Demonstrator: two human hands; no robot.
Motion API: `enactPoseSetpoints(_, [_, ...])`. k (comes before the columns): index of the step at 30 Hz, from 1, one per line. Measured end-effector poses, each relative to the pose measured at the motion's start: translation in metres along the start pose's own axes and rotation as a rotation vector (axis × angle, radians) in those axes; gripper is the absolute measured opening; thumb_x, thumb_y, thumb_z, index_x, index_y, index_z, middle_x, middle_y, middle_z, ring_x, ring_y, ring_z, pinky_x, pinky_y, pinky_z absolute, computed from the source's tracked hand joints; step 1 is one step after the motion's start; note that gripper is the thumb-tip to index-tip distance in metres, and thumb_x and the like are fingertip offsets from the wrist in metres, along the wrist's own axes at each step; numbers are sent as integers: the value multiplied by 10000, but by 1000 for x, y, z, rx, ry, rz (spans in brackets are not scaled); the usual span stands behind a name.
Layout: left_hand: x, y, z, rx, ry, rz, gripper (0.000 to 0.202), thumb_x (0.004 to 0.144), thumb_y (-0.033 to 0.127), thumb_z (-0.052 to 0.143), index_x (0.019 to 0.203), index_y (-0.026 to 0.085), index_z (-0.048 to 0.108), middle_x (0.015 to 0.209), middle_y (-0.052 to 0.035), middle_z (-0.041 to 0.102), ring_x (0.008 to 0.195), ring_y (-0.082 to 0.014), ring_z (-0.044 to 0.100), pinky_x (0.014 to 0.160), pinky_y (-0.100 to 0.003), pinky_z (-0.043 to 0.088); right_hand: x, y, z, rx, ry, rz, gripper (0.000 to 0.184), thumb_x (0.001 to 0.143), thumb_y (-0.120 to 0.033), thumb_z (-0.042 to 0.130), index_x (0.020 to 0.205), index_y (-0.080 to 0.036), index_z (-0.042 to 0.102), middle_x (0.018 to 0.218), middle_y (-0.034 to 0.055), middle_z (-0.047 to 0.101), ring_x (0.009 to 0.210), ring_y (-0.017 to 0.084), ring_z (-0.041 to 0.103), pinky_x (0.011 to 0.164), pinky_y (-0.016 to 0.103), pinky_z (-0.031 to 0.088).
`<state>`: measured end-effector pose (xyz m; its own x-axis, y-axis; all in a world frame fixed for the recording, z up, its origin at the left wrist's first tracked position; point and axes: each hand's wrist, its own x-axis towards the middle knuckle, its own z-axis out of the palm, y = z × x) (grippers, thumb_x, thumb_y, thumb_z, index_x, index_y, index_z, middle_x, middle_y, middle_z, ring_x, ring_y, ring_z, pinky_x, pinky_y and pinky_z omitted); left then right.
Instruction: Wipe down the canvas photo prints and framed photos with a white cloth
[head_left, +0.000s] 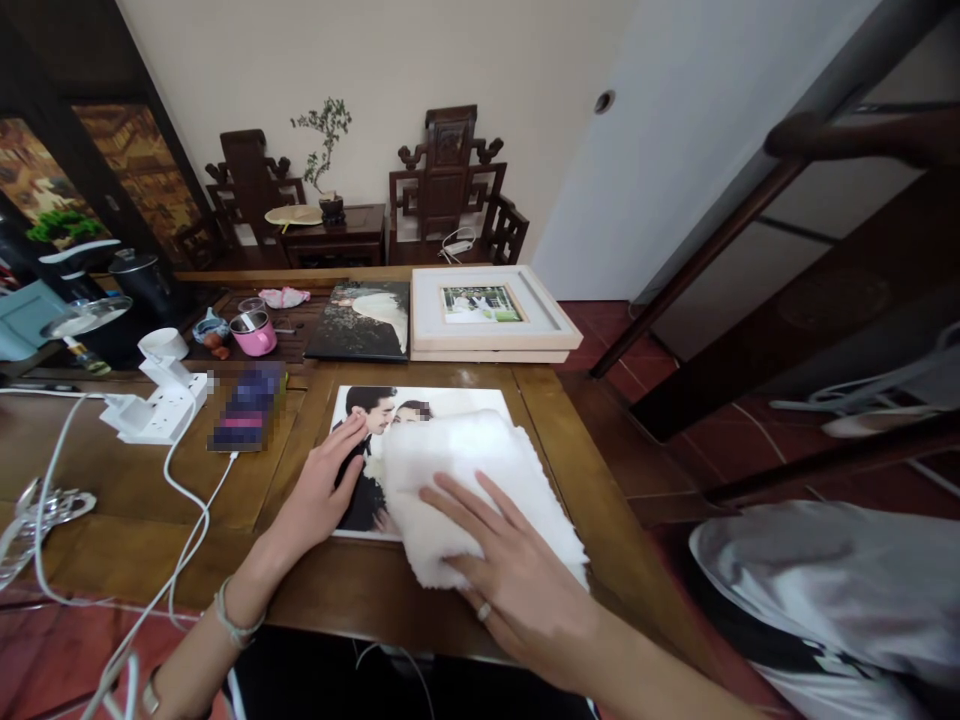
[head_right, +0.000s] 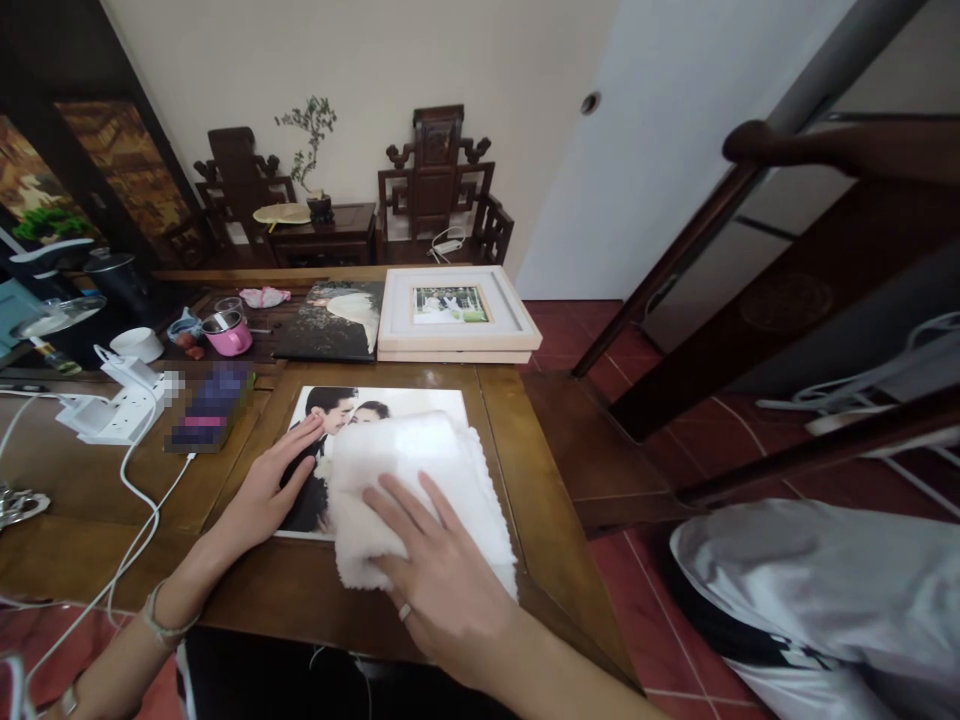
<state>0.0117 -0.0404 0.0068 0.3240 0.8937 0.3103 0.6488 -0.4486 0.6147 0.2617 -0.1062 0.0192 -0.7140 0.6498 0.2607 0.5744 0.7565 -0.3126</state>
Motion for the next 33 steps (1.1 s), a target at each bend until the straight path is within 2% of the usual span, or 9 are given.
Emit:
enactPoseSetpoints(4, [0, 0, 0, -1, -5, 1, 411, 962, 281, 406, 1341, 159, 508, 1461, -100, 446, 1386, -211, 360, 1161, -456, 285, 18, 20, -11, -17, -60, 40, 326, 800, -113, 488, 1058, -190, 671, 1484, 119, 397, 1409, 293, 249, 1140, 575, 169])
enactPoseSetpoints(10, [1, -1, -1, -6, -19, 3, 411, 961, 277, 402, 1346, 173, 502, 1471, -89, 435, 1394, -202, 344, 1167, -447, 272, 80, 68, -13, -115, -61, 110, 396, 801, -79, 491, 1169, -154, 617, 1447, 159, 434, 1395, 303, 281, 1118, 568, 212])
enactPoseSetpoints(14, [0, -2, 0, -13, -12, 0, 406, 961, 280, 401, 1340, 179, 507, 1472, -91, 433, 1391, -202, 349, 1165, -448, 274, 102, 67, -6, -162, -48, 162, 379, 829, -132, 518, 1198, -152, 601, 1430, 174, 447, 1375, 339, 305, 1099, 602, 211])
enactPoseSetpoints(17, [0, -3, 1, -17, -2, -12, 408, 958, 283, 409, 1343, 185, 503, 1482, -95, 416, 1393, -202, 347, 1163, -454, 274, 88, 43, 0, -151, -83, 131, 370, 818, -134, 527, 1174, -166, 621, 1434, 175, 439, 1377, 352, 294, 1106, 611, 182])
enactPoseSetpoints(20, [0, -3, 1, -21, -3, -31, 430, 959, 282, 403, 1378, 204, 460, 1498, -91, 390, 1401, -197, 331, 1166, -466, 260, 53, 10, 5, -74, -114, 47, 378, 781, -143, 558, 1143, -220, 633, 1462, 146, 409, 1395, 357, 252, 1098, 647, 163])
enactPoseSetpoints(23, [-1, -2, 0, -33, 2, -40, 447, 967, 279, 378, 1404, 196, 422, 1501, -97, 383, 1403, -190, 327, 1169, -465, 252, 18, -15, 7, 4, -44, -34, 283, 780, -141, 556, 1028, -227, 663, 1478, 124, 395, 1416, 331, 206, 1117, 635, 135])
enactPoseSetpoints(25, [-1, -1, -1, -24, -11, -33, 440, 968, 271, 372, 1397, 200, 434, 1500, -91, 387, 1403, -193, 327, 1167, -464, 256, 4, -21, 5, 41, -22, -65, 210, 778, -144, 561, 938, -224, 671, 1470, 110, 414, 1416, 311, 217, 1132, 605, 143])
enactPoseSetpoints(29, [-2, -2, 0, 15, -32, -34, 418, 962, 271, 394, 1370, 228, 475, 1493, -76, 402, 1399, -221, 334, 1151, -484, 276, 8, 0, -6, 48, -57, -32, 279, 769, -109, 523, 982, -207, 674, 1472, 102, 418, 1401, 300, 268, 1129, 595, 187])
enactPoseSetpoints(33, [-1, -2, 1, 13, -39, -40, 417, 967, 285, 383, 1367, 217, 480, 1501, -81, 388, 1402, -223, 327, 1156, -477, 264, 40, 37, -16, -36, -51, 114, 372, 781, -75, 468, 1091, -160, 656, 1434, 154, 454, 1385, 313, 298, 1113, 619, 196])
